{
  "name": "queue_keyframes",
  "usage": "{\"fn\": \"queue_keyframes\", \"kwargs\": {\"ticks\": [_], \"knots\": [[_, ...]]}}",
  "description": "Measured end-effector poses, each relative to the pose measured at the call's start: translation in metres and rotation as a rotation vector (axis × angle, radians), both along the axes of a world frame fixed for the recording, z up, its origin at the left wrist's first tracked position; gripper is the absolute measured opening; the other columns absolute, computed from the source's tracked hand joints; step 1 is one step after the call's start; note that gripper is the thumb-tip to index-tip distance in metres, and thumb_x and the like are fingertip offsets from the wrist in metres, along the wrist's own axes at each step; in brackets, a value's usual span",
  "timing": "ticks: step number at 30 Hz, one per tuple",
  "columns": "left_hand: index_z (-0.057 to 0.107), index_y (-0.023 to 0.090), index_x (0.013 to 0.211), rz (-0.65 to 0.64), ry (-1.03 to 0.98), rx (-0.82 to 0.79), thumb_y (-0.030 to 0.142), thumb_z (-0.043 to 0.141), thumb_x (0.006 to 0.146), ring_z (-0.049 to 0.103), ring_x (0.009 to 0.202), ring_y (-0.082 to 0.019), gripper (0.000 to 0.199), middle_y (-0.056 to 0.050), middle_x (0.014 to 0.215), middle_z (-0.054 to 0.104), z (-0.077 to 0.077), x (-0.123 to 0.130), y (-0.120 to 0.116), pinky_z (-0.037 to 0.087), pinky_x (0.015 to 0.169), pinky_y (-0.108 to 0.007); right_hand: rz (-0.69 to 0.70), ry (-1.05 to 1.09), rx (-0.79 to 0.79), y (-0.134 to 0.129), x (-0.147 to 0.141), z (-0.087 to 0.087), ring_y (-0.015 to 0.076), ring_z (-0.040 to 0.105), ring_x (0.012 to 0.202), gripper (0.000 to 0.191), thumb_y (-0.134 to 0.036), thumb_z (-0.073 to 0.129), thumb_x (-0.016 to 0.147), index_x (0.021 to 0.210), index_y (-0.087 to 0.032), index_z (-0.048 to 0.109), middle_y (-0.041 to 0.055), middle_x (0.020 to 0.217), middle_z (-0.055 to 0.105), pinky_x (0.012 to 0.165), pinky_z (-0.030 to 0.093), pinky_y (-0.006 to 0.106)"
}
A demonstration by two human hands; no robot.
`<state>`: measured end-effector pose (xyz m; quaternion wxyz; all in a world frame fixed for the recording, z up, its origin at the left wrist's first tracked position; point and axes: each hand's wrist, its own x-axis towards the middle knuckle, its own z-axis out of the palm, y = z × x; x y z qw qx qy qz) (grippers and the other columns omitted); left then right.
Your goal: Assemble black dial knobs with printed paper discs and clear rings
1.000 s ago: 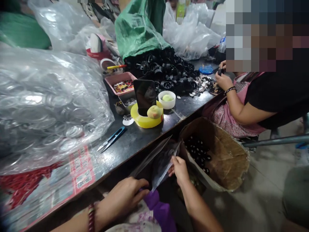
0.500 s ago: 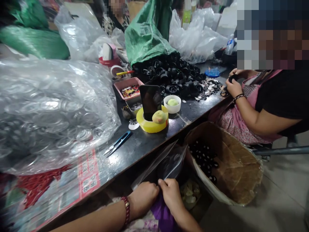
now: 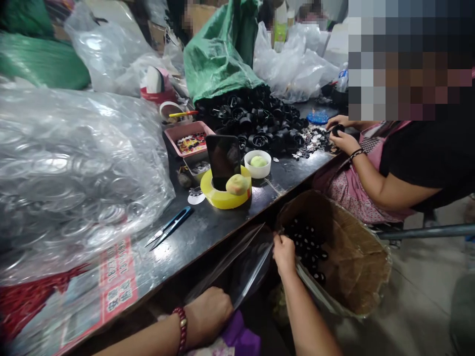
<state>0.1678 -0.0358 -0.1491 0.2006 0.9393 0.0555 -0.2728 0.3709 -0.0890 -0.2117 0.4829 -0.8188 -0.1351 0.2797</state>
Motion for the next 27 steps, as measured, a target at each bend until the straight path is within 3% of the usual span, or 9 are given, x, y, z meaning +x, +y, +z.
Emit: {"fn": "queue_keyframes", "kwargs": {"ticks": [4, 8, 12, 16, 19, 21, 23, 25, 27], "knots": [[0.072, 0.013, 0.08, 0.252, -0.004, -0.044, 0.046, 0.047, 0.084, 0.069, 0.073, -0.029, 0.042, -0.017, 0.076, 0.072, 0.009, 0.004, 0.01, 0.05, 0.06, -0.033, 0.119, 0.153, 0.029, -0.021, -0.041, 0.003, 0.0075, 0.039, 0.029, 0.036, -0.051, 0.052, 0.075, 0.057, -0.02, 0.044, -0.0068, 0.039, 0.044, 0.03, 0.022, 0.018], [0.069, 0.014, 0.087, 0.474, 0.008, -0.099, 0.041, 0.047, 0.085, 0.068, 0.076, -0.026, 0.035, -0.014, 0.083, 0.071, 0.004, 0.018, 0.011, 0.046, 0.059, -0.029, 0.138, 0.184, 0.063, -0.03, -0.064, 0.004, 0.0053, 0.03, 0.03, 0.037, -0.049, 0.053, 0.074, 0.055, -0.022, 0.036, -0.0105, 0.037, 0.032, 0.032, 0.019, 0.017], [0.066, 0.015, 0.081, 0.652, 0.03, -0.203, 0.031, 0.053, 0.084, 0.066, 0.07, -0.021, 0.021, -0.008, 0.075, 0.069, -0.01, 0.027, 0.008, 0.044, 0.059, -0.027, 0.18, 0.174, 0.063, -0.029, -0.065, 0.004, 0.0058, 0.029, 0.031, 0.038, -0.05, 0.053, 0.073, 0.055, -0.022, 0.035, -0.0104, 0.036, 0.031, 0.033, 0.019, 0.018], [0.061, 0.014, 0.085, 0.833, -0.003, -0.353, 0.039, 0.05, 0.088, 0.06, 0.065, -0.014, 0.027, -0.002, 0.075, 0.063, -0.026, 0.023, 0.013, 0.047, 0.061, -0.029, 0.215, 0.121, 0.02, -0.049, -0.056, 0.006, 0.0071, 0.029, 0.032, 0.035, -0.049, 0.049, 0.076, 0.056, -0.022, 0.039, -0.0088, 0.037, 0.034, 0.034, 0.022, 0.019], [0.055, 0.016, 0.086, 0.969, -0.016, -0.459, 0.038, 0.036, 0.093, 0.054, 0.053, -0.011, 0.03, 0.002, 0.067, 0.057, -0.033, 0.016, 0.018, 0.043, 0.051, -0.024, 0.21, 0.027, -0.045, -0.072, -0.044, 0.016, 0.0088, 0.032, 0.035, 0.035, -0.043, 0.054, 0.072, 0.05, -0.023, 0.036, -0.0076, 0.038, 0.033, 0.037, 0.025, 0.021], [0.051, 0.018, 0.081, 1.036, -0.016, -0.534, 0.034, 0.028, 0.093, 0.048, 0.044, -0.01, 0.03, 0.005, 0.057, 0.05, -0.036, 0.012, 0.018, 0.035, 0.042, -0.022, 0.199, -0.068, -0.071, -0.078, -0.039, 0.03, 0.0125, 0.042, 0.046, 0.028, -0.034, 0.059, 0.067, 0.05, -0.022, 0.042, -0.0041, 0.045, 0.042, 0.045, 0.033, 0.022], [0.047, 0.02, 0.077, 1.072, -0.024, -0.61, 0.035, 0.029, 0.09, 0.043, 0.039, -0.009, 0.027, 0.007, 0.052, 0.043, -0.036, 0.01, 0.015, 0.03, 0.038, -0.021, 0.261, -0.214, -0.064, -0.072, -0.039, 0.043, 0.0186, 0.054, 0.068, 0.008, -0.027, 0.058, 0.07, 0.065, -0.02, 0.057, 0.0032, 0.066, 0.058, 0.062, 0.041, 0.026], [0.045, 0.021, 0.074, 1.085, -0.04, -0.668, 0.038, 0.034, 0.088, 0.041, 0.037, -0.009, 0.024, 0.008, 0.049, 0.039, -0.034, 0.009, 0.011, 0.027, 0.037, -0.02, 0.406, -0.323, -0.072, -0.055, -0.043, 0.049, 0.0214, 0.057, 0.086, 0.015, -0.021, 0.05, 0.077, 0.084, -0.019, 0.063, 0.0089, 0.088, 0.064, 0.075, 0.041, 0.03], [0.044, 0.021, 0.071, 1.088, -0.053, -0.701, 0.039, 0.037, 0.086, 0.039, 0.037, -0.009, 0.024, 0.009, 0.049, 0.038, -0.032, 0.009, 0.009, 0.027, 0.038, -0.02, 0.509, -0.3, -0.142, -0.035, -0.047, 0.043, 0.0209, 0.061, 0.076, 0.014, -0.016, 0.051, 0.076, 0.074, -0.019, 0.065, 0.0091, 0.076, 0.066, 0.071, 0.042, 0.03]]}}
